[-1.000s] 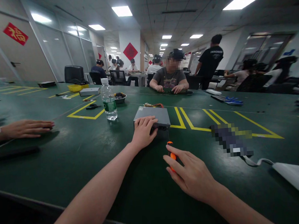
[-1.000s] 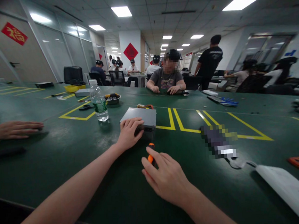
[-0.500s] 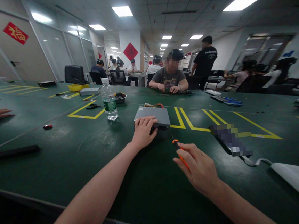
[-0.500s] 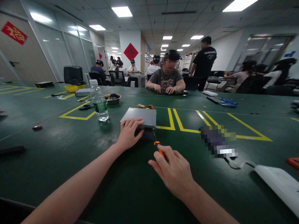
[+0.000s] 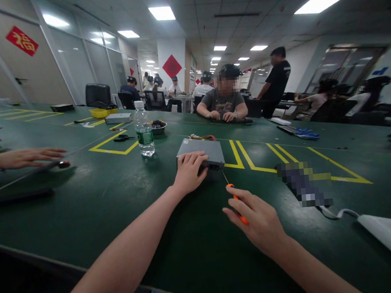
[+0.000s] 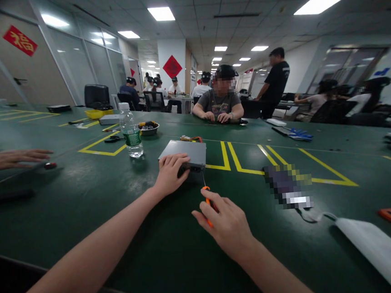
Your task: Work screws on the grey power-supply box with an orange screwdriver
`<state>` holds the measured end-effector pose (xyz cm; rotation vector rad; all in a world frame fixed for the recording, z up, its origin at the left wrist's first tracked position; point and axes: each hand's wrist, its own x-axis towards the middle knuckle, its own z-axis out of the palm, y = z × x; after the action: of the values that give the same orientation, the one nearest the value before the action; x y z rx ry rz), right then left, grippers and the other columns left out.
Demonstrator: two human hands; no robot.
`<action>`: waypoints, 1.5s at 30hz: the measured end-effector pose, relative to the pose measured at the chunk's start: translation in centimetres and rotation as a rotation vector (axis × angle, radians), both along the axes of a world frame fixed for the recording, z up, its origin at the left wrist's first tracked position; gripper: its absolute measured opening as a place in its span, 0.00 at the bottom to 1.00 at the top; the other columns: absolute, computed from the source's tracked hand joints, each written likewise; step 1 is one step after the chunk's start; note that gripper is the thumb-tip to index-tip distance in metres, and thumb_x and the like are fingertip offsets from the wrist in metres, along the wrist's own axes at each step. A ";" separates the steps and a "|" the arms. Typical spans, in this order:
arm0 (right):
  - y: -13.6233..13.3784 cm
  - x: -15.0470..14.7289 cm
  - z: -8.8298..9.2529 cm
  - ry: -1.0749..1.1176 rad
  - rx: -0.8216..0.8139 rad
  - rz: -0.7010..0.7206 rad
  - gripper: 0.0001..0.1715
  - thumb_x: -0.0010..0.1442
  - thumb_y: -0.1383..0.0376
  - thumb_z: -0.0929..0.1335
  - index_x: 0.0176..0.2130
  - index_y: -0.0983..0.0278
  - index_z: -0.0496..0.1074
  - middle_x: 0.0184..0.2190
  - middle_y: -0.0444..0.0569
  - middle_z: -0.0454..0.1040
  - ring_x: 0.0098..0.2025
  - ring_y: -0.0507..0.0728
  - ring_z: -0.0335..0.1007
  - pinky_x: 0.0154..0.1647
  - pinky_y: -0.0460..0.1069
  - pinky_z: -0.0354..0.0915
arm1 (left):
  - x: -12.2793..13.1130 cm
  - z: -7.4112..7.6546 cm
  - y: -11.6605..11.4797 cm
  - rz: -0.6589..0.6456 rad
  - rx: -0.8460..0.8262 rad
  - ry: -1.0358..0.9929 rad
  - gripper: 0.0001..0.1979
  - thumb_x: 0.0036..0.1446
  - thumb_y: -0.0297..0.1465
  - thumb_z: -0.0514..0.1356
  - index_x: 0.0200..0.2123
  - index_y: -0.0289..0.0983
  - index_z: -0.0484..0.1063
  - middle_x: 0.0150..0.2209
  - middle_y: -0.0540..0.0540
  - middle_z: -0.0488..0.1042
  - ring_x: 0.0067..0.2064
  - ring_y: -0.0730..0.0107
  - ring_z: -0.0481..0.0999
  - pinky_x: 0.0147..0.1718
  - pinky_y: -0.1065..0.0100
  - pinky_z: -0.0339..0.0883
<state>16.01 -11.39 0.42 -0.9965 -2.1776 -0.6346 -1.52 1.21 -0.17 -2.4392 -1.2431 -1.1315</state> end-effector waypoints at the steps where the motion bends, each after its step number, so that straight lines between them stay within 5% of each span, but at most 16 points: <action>1: 0.0 -0.1 0.0 0.014 -0.019 0.003 0.05 0.57 0.68 0.63 0.37 0.66 0.66 0.43 0.56 0.70 0.37 0.54 0.69 0.35 0.48 0.66 | 0.0 0.0 0.0 -0.001 0.001 -0.001 0.16 0.54 0.32 0.54 0.48 0.43 0.62 0.53 0.49 0.66 0.54 0.64 0.60 0.53 0.59 0.48; 7: 0.1 0.1 0.1 -0.045 0.082 -0.022 0.14 0.57 0.71 0.63 0.45 0.67 0.63 0.46 0.56 0.70 0.39 0.53 0.70 0.36 0.46 0.66 | 0.0 -0.1 0.0 -0.004 0.010 -0.013 0.16 0.54 0.31 0.54 0.47 0.43 0.62 0.52 0.49 0.66 0.54 0.64 0.61 0.53 0.59 0.48; 12: 0.0 1.0 0.9 -0.083 0.214 -0.169 0.08 0.55 0.69 0.66 0.38 0.64 0.68 0.39 0.49 0.74 0.30 0.50 0.69 0.33 0.46 0.62 | 0.0 -0.1 0.0 -0.005 0.008 -0.009 0.16 0.54 0.32 0.54 0.48 0.43 0.62 0.52 0.49 0.66 0.55 0.63 0.60 0.53 0.59 0.48; 18: -0.7 -0.2 0.9 -0.126 0.129 -0.270 0.08 0.58 0.69 0.62 0.34 0.65 0.70 0.39 0.53 0.72 0.31 0.52 0.68 0.33 0.48 0.61 | -0.1 -0.1 -0.1 -0.001 0.007 -0.012 0.16 0.54 0.31 0.55 0.47 0.43 0.62 0.53 0.50 0.66 0.55 0.64 0.60 0.53 0.59 0.48; 23: -0.8 -0.2 0.0 -0.203 0.161 -0.234 0.10 0.58 0.73 0.61 0.38 0.68 0.69 0.38 0.55 0.71 0.36 0.54 0.68 0.36 0.48 0.62 | -0.1 0.0 0.0 -0.005 0.009 -0.013 0.16 0.54 0.32 0.55 0.47 0.43 0.62 0.53 0.50 0.66 0.55 0.64 0.60 0.53 0.58 0.48; 29: -0.5 0.5 0.0 -0.176 0.168 -0.317 0.09 0.59 0.67 0.62 0.40 0.65 0.69 0.33 0.49 0.71 0.25 0.49 0.64 0.25 0.46 0.56 | 0.0 -0.1 0.0 0.002 0.004 -0.010 0.17 0.53 0.31 0.55 0.48 0.44 0.63 0.52 0.49 0.66 0.55 0.63 0.60 0.53 0.58 0.49; 35: -0.7 -0.6 -0.1 -0.155 0.126 -0.294 0.10 0.58 0.71 0.58 0.38 0.67 0.66 0.38 0.56 0.67 0.29 0.53 0.65 0.27 0.48 0.61 | 0.0 0.0 0.0 -0.006 0.002 -0.015 0.16 0.54 0.31 0.55 0.47 0.43 0.63 0.52 0.49 0.66 0.54 0.63 0.61 0.53 0.58 0.49; 45: -0.6 0.5 -0.2 -0.208 0.175 -0.284 0.13 0.59 0.70 0.62 0.45 0.65 0.66 0.37 0.49 0.72 0.26 0.48 0.65 0.26 0.45 0.57 | 0.0 -0.1 0.0 -0.009 0.009 -0.024 0.16 0.54 0.32 0.55 0.47 0.43 0.62 0.52 0.50 0.66 0.54 0.64 0.61 0.53 0.59 0.48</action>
<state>16.50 -11.97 0.21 -1.2006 -2.1264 -1.0855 -1.57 1.20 -0.24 -2.4346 -1.2325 -1.1693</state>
